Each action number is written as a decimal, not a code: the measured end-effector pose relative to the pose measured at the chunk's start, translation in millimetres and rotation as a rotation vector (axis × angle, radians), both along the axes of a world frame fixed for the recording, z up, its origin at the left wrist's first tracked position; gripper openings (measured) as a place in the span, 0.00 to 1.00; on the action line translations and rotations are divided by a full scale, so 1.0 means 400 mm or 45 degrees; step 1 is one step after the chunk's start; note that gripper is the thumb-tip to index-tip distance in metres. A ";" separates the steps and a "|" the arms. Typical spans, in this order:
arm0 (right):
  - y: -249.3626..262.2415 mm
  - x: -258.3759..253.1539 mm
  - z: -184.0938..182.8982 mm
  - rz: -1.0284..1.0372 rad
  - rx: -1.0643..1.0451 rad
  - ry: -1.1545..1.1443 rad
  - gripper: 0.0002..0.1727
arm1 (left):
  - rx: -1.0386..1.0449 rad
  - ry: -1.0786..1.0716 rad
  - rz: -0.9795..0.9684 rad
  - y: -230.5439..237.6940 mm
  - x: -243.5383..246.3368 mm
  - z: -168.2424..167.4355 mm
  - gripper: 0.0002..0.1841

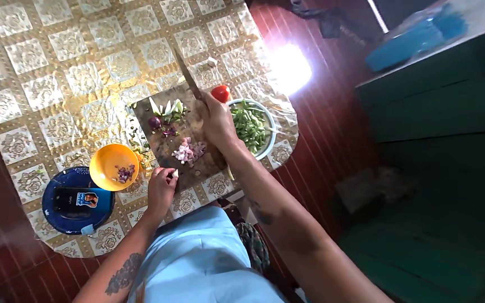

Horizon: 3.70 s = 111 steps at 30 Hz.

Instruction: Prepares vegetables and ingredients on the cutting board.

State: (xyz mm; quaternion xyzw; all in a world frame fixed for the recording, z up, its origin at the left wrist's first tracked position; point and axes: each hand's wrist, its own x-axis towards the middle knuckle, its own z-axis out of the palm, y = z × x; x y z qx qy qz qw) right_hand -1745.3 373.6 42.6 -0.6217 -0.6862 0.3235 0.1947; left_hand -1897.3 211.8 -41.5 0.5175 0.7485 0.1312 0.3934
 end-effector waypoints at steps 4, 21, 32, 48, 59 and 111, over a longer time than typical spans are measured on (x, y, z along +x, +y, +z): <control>-0.177 0.034 0.032 0.176 -0.444 0.021 0.28 | 0.085 0.032 -0.089 0.000 -0.008 0.006 0.15; -0.453 0.102 -0.093 0.398 -0.917 -0.293 0.38 | 0.239 -0.037 -0.170 -0.056 -0.027 -0.029 0.11; -0.471 0.070 -0.071 0.490 -0.900 -0.299 0.39 | 0.268 -0.047 -0.041 -0.067 -0.022 -0.033 0.12; -0.458 0.003 -0.124 0.532 -0.870 -0.316 0.41 | 0.438 -0.028 -0.061 -0.073 -0.010 -0.051 0.04; -0.467 0.023 -0.090 0.547 -0.901 -0.352 0.42 | 0.402 -0.024 -0.030 -0.073 -0.006 -0.041 0.04; -0.473 0.042 -0.081 0.423 -0.831 -0.320 0.40 | 0.544 -0.009 -0.232 -0.074 -0.018 -0.071 0.14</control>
